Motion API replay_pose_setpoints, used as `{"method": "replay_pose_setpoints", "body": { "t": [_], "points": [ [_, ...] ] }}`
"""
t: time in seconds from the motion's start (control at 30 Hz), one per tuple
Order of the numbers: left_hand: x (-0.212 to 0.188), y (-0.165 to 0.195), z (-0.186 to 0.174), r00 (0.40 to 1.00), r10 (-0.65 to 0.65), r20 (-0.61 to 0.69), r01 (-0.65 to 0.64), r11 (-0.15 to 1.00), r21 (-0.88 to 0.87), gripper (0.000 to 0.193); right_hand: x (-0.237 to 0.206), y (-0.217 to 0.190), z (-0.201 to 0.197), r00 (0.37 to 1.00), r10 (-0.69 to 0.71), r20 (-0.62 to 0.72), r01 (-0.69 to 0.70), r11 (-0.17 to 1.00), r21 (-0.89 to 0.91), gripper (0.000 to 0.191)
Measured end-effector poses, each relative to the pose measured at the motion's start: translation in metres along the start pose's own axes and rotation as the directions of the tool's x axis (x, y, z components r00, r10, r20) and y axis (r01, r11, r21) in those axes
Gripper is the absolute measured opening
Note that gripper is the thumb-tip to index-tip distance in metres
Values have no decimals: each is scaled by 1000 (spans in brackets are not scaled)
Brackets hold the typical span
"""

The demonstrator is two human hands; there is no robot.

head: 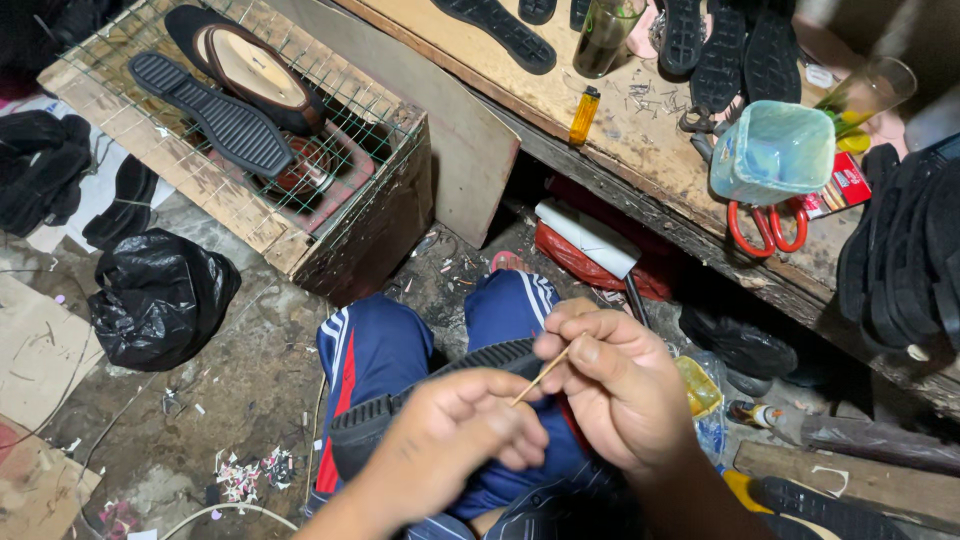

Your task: The person sits on the floor holding a shoe on a wooden last, presses and burnishes the sole edge with a wooden-handled tool, then dips a thin stick into a container of glue and applies it along the sole edge of the shoe.

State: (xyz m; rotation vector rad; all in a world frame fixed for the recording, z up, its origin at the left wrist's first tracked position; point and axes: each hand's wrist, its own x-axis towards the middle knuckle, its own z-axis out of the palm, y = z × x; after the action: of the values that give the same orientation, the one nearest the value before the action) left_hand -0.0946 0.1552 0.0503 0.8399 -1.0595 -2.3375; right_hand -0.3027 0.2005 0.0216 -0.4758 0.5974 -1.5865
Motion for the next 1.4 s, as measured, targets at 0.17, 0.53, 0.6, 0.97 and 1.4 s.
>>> {"method": "replay_pose_setpoints", "body": {
  "t": [0.17,0.53,0.6,0.97,1.4],
  "points": [
    [-5,-38,17,965,212,-152,-187,968,165,23,-5,15,3,991,-128,46,129,991,-35,8],
    [5,-51,18,956,195,-221,-175,979,105,13,10,7,5,965,-148,-217,131,987,-91,25],
    [6,-53,17,953,197,-229,-174,978,117,13,4,10,0,970,-129,-205,99,984,-148,24],
    [7,-59,19,969,140,-201,-94,970,225,17,35,-14,-19,881,-389,-270,322,911,-259,14],
    [12,-37,10,1000,9,-1,-9,1000,27,32,3,2,-23,993,-120,-10,110,941,-319,12]
  ]
}}
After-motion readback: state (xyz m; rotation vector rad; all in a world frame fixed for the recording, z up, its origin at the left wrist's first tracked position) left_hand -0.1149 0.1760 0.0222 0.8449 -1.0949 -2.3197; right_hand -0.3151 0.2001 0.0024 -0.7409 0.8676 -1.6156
